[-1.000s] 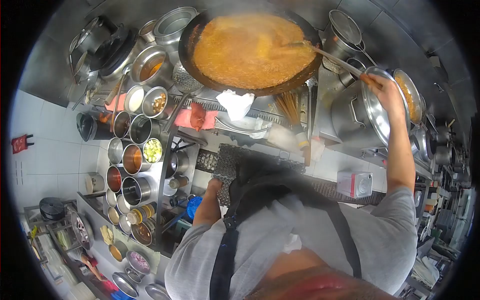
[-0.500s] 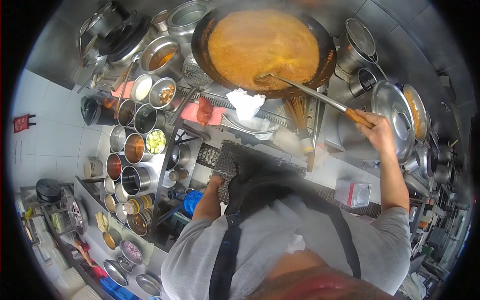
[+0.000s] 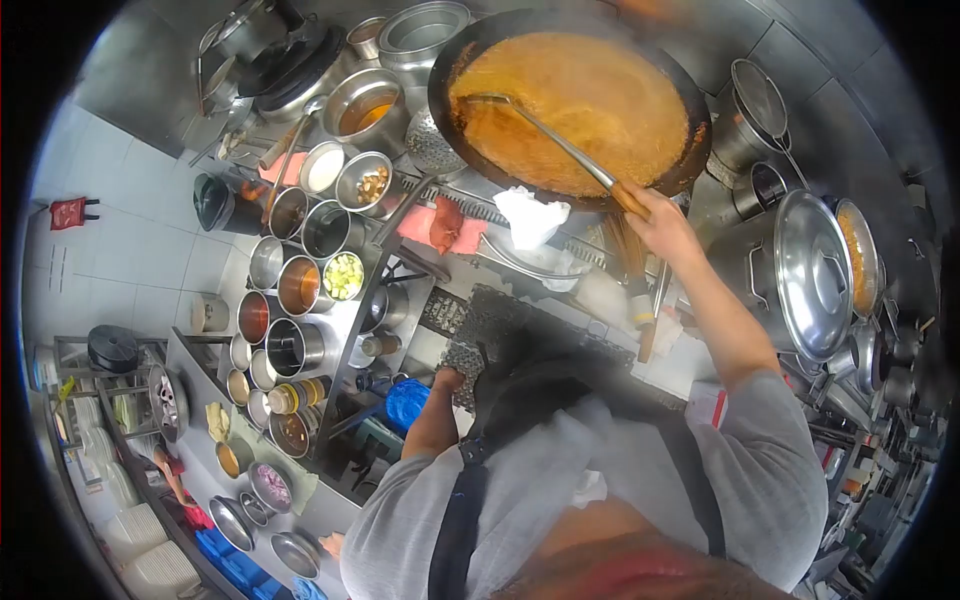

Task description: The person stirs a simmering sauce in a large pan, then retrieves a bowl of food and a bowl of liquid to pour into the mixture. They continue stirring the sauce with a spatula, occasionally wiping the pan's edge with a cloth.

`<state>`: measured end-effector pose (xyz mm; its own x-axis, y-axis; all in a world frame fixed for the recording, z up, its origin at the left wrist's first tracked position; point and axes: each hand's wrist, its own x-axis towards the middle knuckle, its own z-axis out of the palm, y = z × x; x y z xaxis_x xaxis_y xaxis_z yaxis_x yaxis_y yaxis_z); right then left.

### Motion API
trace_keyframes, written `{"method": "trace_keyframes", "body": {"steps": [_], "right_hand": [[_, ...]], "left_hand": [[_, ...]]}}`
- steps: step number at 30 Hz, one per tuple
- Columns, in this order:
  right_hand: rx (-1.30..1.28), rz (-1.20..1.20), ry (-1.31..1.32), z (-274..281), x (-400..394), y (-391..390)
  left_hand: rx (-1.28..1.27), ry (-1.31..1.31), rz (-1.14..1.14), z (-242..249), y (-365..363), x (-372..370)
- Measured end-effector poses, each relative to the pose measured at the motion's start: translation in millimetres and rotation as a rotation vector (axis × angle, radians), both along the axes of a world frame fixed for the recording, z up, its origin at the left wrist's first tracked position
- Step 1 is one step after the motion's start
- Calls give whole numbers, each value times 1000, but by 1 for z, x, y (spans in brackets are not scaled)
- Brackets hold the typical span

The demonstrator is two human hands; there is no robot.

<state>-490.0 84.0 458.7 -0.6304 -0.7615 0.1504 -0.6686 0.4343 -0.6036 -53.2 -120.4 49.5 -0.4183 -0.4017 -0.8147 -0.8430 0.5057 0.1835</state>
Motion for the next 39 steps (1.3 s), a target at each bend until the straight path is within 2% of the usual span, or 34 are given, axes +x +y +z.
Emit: {"method": "trace_keyframes", "body": {"steps": [3,4,5,7,8,9,10,13,17,22,23,25,26,27,28,31,32,34,37,38,39], "right_hand": [[-32,-5,14,-3,-10,-32],[-42,-33,26,-10,-17,-44],[-52,-60,38,-15,-25,-56],[-14,-87,3,2,-31,-88],[33,-127,-34,9,-33,-99],[31,-120,-35,10,-36,-105],[24,-136,9,11,-37,-109],[17,-116,91,18,-33,-106],[31,-52,195,10,-34,-83],[98,-30,329,24,-11,-47],[91,-23,391,24,-10,-40],[109,-5,352,29,-11,-26],[128,17,312,33,-12,-17],[128,13,311,37,-11,-6],[76,9,308,43,-9,7],[34,-44,279,65,-10,58],[51,-66,271,80,-4,74],[52,-88,258,109,7,107],[152,-185,179,150,32,143],[156,-194,185,155,37,155],[160,-203,194,159,42,166]], "left_hand": [[5,73,112,-13,2,7],[-1,63,-92,-19,-2,8],[-6,65,-87,-24,-2,12],[-178,173,-157,-25,1,22],[-183,172,-150,-20,1,23],[-62,71,-42,-21,2,26],[61,-31,65,-4,4,24],[-105,165,-9,-69,11,54],[-85,210,-37,-45,13,66],[171,-162,162,-49,5,49],[170,-162,155,-44,3,45],[-8,-31,-254,-2,-5,22],[-9,-32,-258,0,-10,13],[-54,0,-376,-2,-15,5],[-98,34,-496,-6,-17,1],[-155,179,-689,-78,-22,3],[-144,178,-698,-78,-29,8],[-170,217,-1039,-79,-44,10],[40,-14,-285,-30,-16,-8],[-129,70,-712,-91,-17,0],[-114,70,-728,-94,-15,1]]}}
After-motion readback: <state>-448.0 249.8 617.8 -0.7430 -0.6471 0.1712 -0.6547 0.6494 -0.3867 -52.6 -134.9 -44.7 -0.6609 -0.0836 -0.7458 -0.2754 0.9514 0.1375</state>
